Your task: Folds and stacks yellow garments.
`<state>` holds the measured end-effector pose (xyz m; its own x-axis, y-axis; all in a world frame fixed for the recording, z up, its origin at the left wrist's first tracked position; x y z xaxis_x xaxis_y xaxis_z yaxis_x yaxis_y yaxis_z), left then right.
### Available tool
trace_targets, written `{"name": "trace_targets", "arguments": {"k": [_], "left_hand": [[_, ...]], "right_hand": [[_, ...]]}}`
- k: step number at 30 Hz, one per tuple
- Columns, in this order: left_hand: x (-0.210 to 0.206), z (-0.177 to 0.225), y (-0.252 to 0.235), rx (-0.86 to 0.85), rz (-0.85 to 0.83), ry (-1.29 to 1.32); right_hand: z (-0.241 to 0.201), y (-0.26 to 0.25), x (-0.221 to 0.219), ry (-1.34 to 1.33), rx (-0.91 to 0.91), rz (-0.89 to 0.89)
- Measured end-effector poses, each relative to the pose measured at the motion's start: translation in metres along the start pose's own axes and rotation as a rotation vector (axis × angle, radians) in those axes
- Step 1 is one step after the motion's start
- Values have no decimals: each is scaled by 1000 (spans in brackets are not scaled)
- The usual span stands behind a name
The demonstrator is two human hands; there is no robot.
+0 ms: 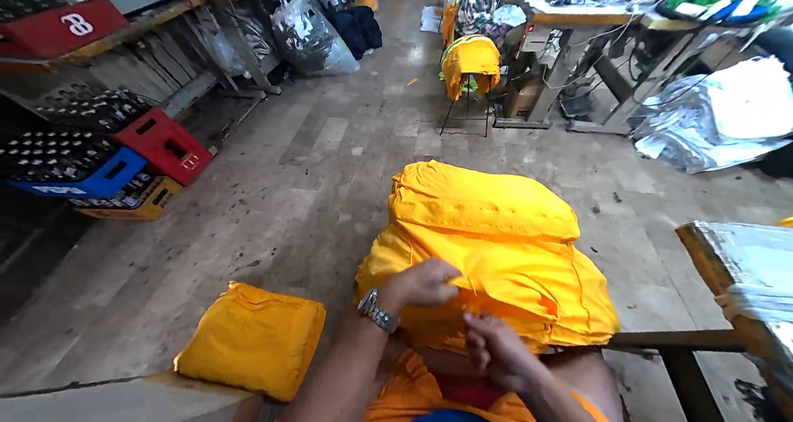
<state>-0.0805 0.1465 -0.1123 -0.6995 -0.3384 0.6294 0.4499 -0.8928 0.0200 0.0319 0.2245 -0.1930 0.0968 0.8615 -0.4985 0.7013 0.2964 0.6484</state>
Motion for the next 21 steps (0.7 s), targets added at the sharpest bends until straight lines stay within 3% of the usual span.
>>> {"name": "trace_targets", "arguments": {"k": [2,4,6,8,9,13,17,19,21], "left_hand": [[-27,-9,4,108,-191,-52],[-16,-10,-2,207,-38,-129],[14,-2,-10,209,131,-182],[38,14,-16,158,181,-208],[46,22,-18,134,180,-226],[54,38,-16,63,129,-238],[-3,4,2,140,-192,-145],[-10,-5,-1,240,-103,-198],[14,2,-9,257,55,-267]], "right_hand": [[-34,17,-1,-109,54,-73],[-50,30,11,-19,112,-77],[-46,27,38,81,163,104],[-23,10,55,169,107,309],[-9,-2,49,222,67,316],[14,-31,4,351,-17,116],[-36,5,-10,-198,35,-56],[-53,22,-8,-188,101,-106],[-53,25,14,-42,167,37]]}}
Point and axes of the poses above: each hand's wrist, its own y-axis away from the middle knuckle, its own x-axis out of the back of the hand, z = x × y, the point moved 9 cm from there along -y, towards the middle knuckle, and after that the axes turned 6 degrees about -x, right-handed, at the moved point
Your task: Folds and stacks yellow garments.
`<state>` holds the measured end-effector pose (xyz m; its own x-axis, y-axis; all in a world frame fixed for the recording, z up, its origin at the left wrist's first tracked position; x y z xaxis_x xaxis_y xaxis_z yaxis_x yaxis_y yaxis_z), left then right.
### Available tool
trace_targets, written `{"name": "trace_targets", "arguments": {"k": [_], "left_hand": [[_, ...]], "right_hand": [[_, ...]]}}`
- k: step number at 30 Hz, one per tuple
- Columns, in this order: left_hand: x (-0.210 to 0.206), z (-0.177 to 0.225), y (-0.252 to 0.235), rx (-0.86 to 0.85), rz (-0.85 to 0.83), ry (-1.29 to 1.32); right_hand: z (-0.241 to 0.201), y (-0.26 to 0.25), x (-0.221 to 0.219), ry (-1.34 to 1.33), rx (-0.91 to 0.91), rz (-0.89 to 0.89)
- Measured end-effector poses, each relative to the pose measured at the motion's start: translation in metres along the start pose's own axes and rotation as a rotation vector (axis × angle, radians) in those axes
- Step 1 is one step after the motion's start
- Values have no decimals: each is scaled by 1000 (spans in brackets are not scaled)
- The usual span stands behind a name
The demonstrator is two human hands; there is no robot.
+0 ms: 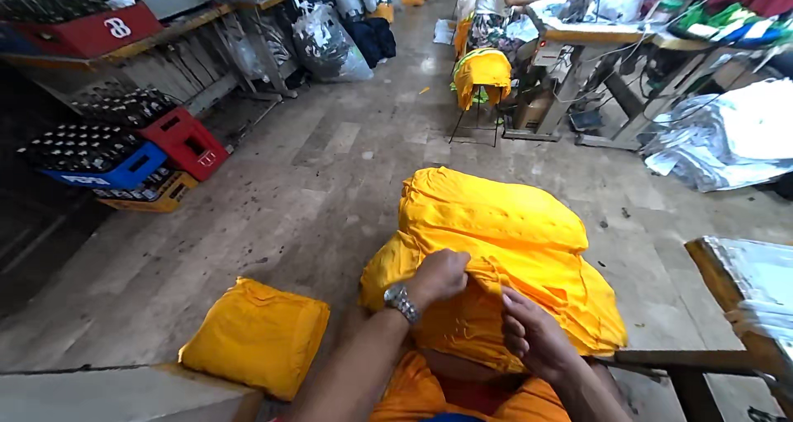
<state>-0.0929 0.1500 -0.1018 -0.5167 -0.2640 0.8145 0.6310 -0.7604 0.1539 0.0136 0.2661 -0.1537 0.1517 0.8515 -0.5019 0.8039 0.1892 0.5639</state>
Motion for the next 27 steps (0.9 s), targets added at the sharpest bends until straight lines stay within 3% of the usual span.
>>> {"name": "trace_targets", "arguments": {"k": [3,8,11,13,16,18,20,21,24,27], "left_hand": [[32,10,-5,-46,27,-59],[42,19,-6,-98,-23,-124],[15,11,11,-155,-191,-21],[-20,3,18,-89,-316,5],[-9,1,8,29,-145,-72],[16,4,5,35,-27,-68],[38,11,1,-9,36,-75],[46,18,-1,-32,49,-86],[62,39,-7,-73,60,-116],[61,39,-3,-93,33,-123]], "right_hand": [[33,-18,31,224,-42,288],[97,-47,-22,521,-251,79],[61,-29,-31,98,-200,69],[31,-14,-33,-102,-163,-39],[10,3,-23,32,-40,-129],[12,2,9,110,34,36],[35,-10,34,231,-26,265],[52,-18,33,310,-81,289],[97,-38,-5,549,-237,68],[92,-39,-31,542,-230,-35]]}}
Point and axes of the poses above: each hand's wrist, its own y-axis away from the middle knuckle, its own x-axis out of the back of the hand, z = x × y, the point moved 9 cm from there along -y, towards the middle knuckle, and after that the axes turned 6 degrees about -x, right-handed, at the moved point
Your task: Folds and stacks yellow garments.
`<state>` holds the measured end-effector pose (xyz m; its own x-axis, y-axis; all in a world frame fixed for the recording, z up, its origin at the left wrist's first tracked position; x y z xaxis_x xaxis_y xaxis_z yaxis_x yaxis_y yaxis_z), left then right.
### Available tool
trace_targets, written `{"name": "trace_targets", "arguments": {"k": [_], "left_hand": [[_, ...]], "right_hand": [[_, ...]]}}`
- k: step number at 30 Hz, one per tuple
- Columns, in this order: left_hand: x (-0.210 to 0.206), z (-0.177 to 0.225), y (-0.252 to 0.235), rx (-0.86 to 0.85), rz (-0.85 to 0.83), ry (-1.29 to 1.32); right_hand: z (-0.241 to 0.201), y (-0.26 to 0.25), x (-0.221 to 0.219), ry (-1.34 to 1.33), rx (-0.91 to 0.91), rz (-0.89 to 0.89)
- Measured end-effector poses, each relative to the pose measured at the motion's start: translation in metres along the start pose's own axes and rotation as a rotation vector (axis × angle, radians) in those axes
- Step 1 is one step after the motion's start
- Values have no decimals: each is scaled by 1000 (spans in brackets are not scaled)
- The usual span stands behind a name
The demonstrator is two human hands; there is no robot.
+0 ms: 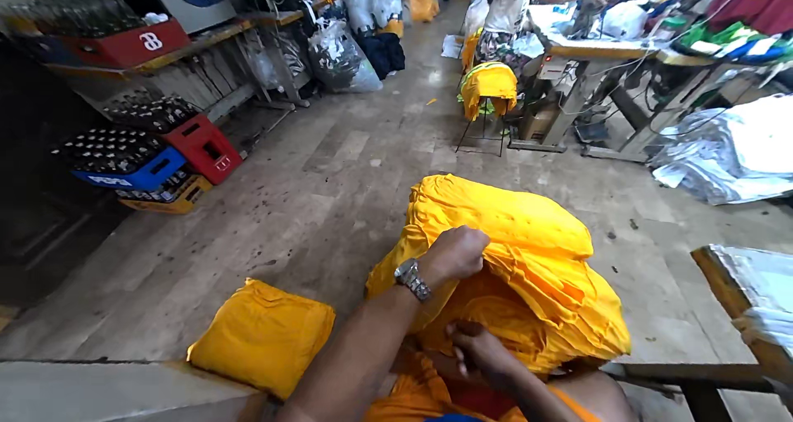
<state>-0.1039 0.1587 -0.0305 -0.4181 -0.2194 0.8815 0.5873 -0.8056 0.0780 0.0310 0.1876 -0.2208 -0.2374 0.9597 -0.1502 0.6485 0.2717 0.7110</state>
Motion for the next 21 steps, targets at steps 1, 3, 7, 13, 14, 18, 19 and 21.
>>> {"name": "trace_targets", "arguments": {"k": [1,3,7,13,14,18,19,21], "left_hand": [[-2,-3,5,-8,-1,13],[-8,-9,14,-12,7,30],[-11,-7,16,-8,12,13],[-48,-13,36,-55,-180,107],[-67,-16,38,-25,-235,150],[-48,-27,21,155,6,66],[-35,-26,17,148,50,57],[-14,-20,13,124,68,33]], "right_hand": [[-9,5,10,-38,31,62],[-11,15,40,-77,60,271],[12,-2,30,84,22,249],[-48,35,20,-590,131,-11],[-68,49,29,-635,192,-68],[-94,79,48,-423,328,-117],[-85,77,58,-399,326,-50],[-46,60,83,-427,218,233]]}}
Point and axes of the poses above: each hand's wrist, its own y-axis away from the middle knuckle, its own x-axis out of the back of the hand, z = x × y, the point moved 9 cm from there along -y, towards the middle knuckle, and after that the axes turned 6 degrees about -x, right-handed, at the moved point
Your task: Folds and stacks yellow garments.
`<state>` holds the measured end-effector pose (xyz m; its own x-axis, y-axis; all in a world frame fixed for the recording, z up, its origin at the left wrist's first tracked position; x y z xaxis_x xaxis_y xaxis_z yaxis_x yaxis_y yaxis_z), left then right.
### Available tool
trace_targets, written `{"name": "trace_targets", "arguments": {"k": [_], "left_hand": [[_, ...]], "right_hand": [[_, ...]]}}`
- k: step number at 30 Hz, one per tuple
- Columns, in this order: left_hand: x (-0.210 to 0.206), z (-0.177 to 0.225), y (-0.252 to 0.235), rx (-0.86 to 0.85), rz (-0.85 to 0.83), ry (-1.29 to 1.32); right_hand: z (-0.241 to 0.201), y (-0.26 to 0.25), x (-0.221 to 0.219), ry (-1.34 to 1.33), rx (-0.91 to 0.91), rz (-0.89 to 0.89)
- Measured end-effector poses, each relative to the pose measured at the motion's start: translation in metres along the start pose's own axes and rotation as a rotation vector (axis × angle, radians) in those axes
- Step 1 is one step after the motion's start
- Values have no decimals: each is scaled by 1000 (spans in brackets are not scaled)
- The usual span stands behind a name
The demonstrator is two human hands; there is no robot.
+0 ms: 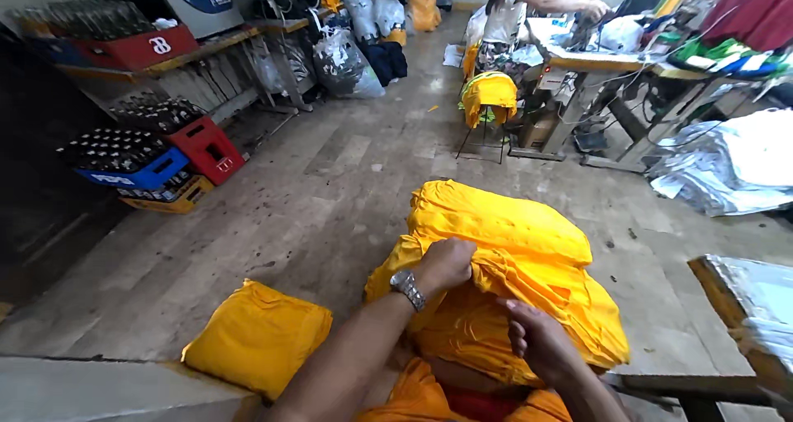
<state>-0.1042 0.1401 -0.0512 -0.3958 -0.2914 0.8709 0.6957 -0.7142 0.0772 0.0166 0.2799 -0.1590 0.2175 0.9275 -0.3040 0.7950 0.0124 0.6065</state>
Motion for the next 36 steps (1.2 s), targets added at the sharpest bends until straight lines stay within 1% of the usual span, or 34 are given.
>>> {"name": "trace_targets", "arguments": {"k": [1,2,3,6,8,9,11,12,13,14,16,17,18,19,21,22,23,25,26,27,29,30,31,32,34,35,36], "left_hand": [[7,3,-1,-13,6,-18],[11,5,-2,-21,6,-34],[12,6,-5,-21,-4,-47],[9,5,-11,-23,-20,-68],[8,6,-7,-62,-26,-65],[4,7,-1,-104,-60,-52],[-18,1,12,-157,-238,2],[-37,-4,18,-134,-321,51],[-55,-7,21,-78,-342,75],[-61,-11,20,0,-292,74],[-42,-17,11,111,-84,56],[-30,-17,7,126,-10,49],[-20,-14,3,119,20,34],[-12,-10,0,104,25,22],[0,-5,-11,76,12,-19],[4,-1,-16,67,0,-45],[7,3,-19,57,-8,-64],[8,6,-21,38,-33,-86],[5,5,-18,13,-51,-87],[0,3,-13,-31,-80,-78],[-21,0,2,-94,-213,-45],[-40,-1,9,-78,-286,-35],[-57,-2,12,-33,-312,-35],[-63,-4,12,14,-278,-38],[-50,-12,2,80,-150,-52],[-41,-13,-1,93,-113,-61],[-34,-13,-3,100,-95,-69]], "right_hand": [[20,-10,14,8,-45,170],[40,-19,21,31,-77,286],[57,-27,17,86,-90,313],[90,-42,-25,331,-115,123],[95,-39,-50,374,-195,-13],[86,-33,-58,302,-199,-75],[44,-17,-66,-42,-168,-157],[22,-8,-67,-218,-163,-211],[4,-3,-67,-319,-144,-286],[-10,1,-65,-354,-108,-337],[-28,6,-60,-263,-9,-379],[-30,7,-52,-172,30,-356],[-25,5,-39,-85,50,-287],[-15,-2,-23,-27,42,-159],[17,-27,6,41,-54,146],[36,-38,9,78,-118,217],[51,-45,2,118,-165,207],[71,-46,-34,200,-225,4],[75,-40,-52,175,-245,-106],[70,-30,-62,71,-249,-178],[37,-14,-65,-182,-224,-268],[21,-9,-63,-237,-215,-312],[10,-5,-60,-233,-200,-340],[4,-3,-57,-218,-178,-357],[-8,-2,-51,-170,-92,-376],[-10,-3,-42,-128,-48,-344],[-7,-7,-30,-85,-23,-262]]}}
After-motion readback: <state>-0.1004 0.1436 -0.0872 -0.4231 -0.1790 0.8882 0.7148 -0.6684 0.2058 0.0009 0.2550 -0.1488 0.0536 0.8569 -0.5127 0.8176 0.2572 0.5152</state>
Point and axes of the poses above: each hand's wrist, its own y-axis away from the middle knuckle, its own x-axis out of the back of the hand, z = x × y, the point moved 9 cm from there along -y, towards the middle knuckle, and after that the axes turned 6 degrees about -x, right-handed, at the moved point
